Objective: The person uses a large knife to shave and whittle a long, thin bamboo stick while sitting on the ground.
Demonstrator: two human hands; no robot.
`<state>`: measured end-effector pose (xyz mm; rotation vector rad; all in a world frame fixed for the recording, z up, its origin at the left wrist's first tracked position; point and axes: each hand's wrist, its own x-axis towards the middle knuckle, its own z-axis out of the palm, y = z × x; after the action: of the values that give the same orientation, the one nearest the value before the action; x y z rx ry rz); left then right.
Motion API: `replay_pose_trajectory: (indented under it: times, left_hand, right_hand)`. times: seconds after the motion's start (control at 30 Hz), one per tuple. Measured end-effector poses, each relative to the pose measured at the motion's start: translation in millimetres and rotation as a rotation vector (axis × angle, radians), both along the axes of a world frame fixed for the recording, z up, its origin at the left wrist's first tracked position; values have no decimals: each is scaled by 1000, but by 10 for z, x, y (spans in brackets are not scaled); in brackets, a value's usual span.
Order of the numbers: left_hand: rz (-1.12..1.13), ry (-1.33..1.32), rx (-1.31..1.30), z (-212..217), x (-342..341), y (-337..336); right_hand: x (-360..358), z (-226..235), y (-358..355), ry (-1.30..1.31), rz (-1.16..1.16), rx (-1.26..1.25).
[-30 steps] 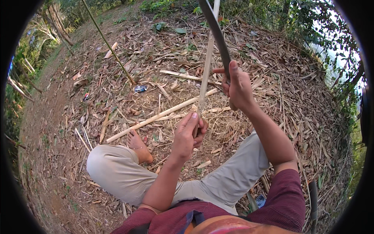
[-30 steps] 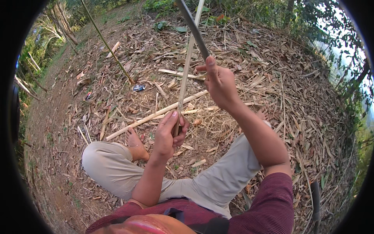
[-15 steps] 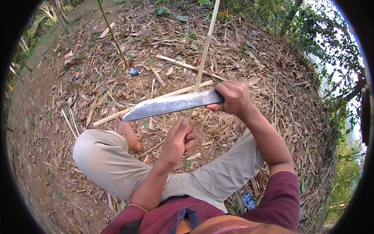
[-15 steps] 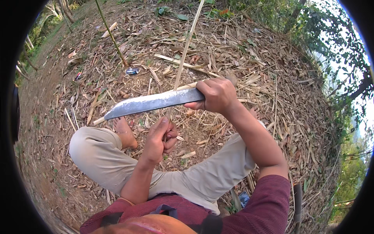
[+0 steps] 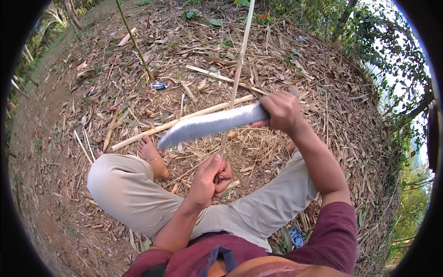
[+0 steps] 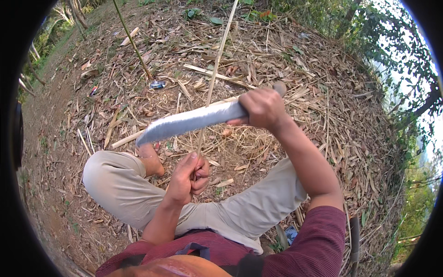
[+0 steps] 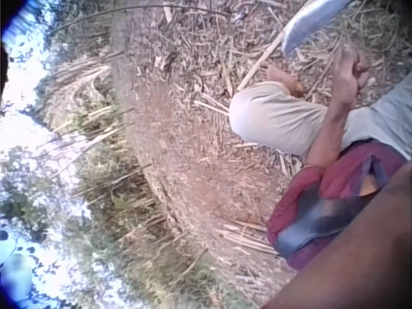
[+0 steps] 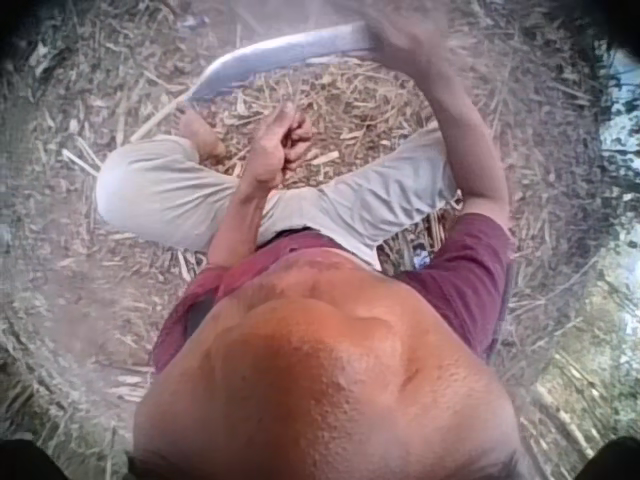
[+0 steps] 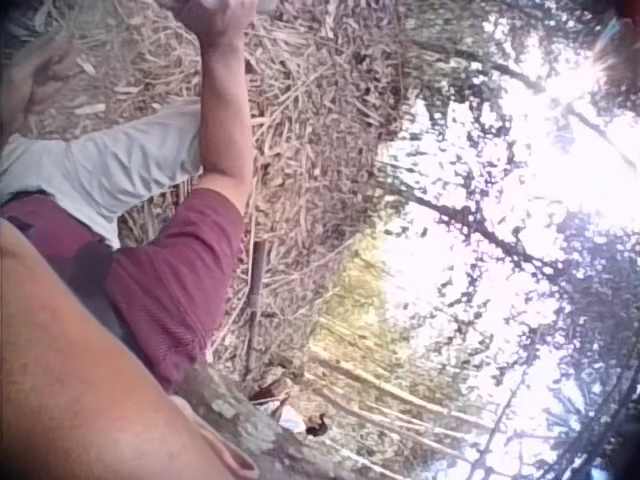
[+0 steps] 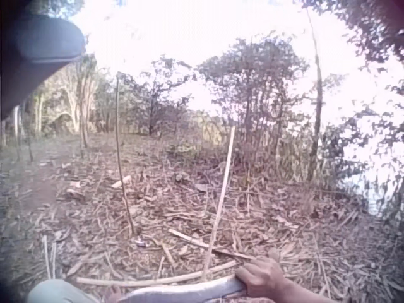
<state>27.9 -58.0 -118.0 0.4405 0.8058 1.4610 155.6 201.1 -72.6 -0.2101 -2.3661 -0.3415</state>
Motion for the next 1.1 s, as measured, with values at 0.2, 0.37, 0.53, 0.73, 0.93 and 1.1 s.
replay_pose_trajectory:
  times: [0.2,0.37,0.53,0.73,0.93,1.1]
  left_hand:
    - [-46,-132,-63,-97,13,-4]
    - [-115,-256,-56,-18,-64,-168]
    - [-110,-347,-79,-8,-16,-65]
    - [-195,-306,-141,2,-121,-497]
    - [-210,-236,-244,-30,-196,-764]
    - [-253,-33,-345,198,-342,-1179]
  right_hand:
    - [18,-236,191,-229,-399,-267]
    - [15,-298,449,53,-39,97]
    - [-2,-361,369,-163,-366,-295]
    - [271,-259,1092,-33,-584,-308]
    - [161,-375,779,16,-296,-41]
    - [655,-355,1436,22,-685,-378]
